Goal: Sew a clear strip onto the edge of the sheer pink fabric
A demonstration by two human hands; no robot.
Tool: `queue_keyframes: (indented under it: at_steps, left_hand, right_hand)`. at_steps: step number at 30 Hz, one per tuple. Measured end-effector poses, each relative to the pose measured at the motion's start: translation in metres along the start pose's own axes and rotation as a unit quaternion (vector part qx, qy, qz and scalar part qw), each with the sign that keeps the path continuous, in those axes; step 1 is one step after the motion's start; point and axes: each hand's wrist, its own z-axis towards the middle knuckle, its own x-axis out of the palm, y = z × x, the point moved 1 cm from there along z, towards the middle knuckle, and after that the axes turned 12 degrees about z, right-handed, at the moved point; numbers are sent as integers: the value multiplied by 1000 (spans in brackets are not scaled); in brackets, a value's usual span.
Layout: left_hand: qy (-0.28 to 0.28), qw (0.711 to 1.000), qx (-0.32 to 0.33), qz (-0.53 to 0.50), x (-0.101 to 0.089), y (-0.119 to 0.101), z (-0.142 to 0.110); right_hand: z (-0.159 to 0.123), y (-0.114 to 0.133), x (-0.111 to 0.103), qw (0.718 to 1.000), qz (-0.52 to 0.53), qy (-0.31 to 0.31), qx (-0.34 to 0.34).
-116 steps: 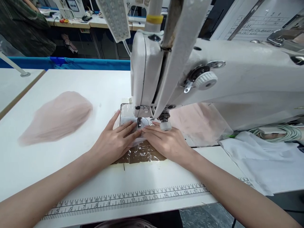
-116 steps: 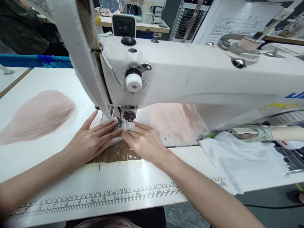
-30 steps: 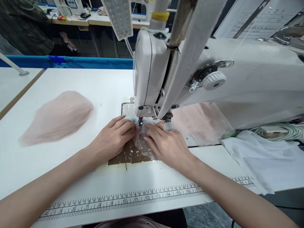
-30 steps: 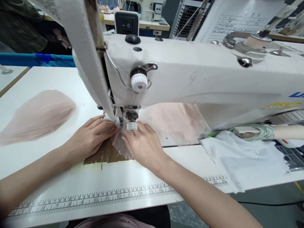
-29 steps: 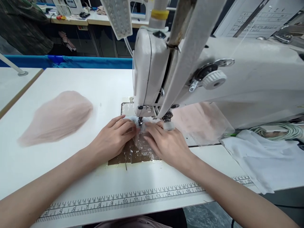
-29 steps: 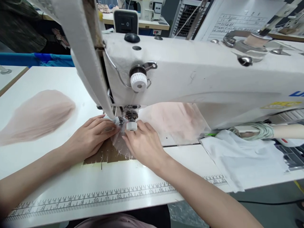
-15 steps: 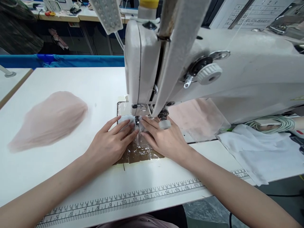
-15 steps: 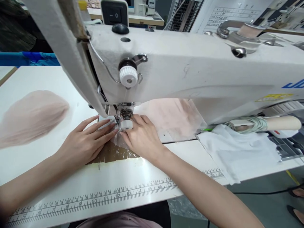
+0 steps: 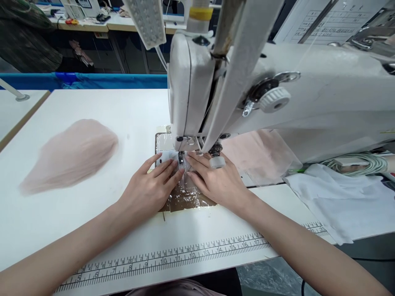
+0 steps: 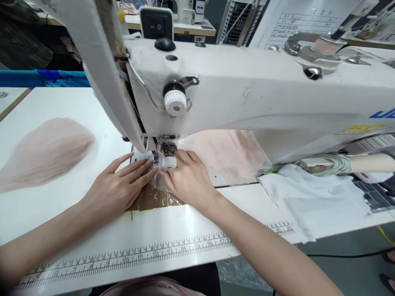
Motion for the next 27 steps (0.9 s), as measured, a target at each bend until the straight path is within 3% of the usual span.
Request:
queue_keyframes:
  at_steps: [6,13,21,27]
  left_hand:
    - [-11,1000,-12,10,0,-1,0]
    - [-22,1000,-20,3,3,-2,0]
    - [-35,999,-27,-13,0,0,-1]
    - [-37,999,-26,-13,-1,-1,-1]
  right_hand:
    - [-2,0,1,1000,-13,-24,-14]
    - [-10,10,-6,994,46,-43,-92]
    - [-8,11,1,983,16,-99,-156]
    - [-9,10,0,978,22,-104,-177]
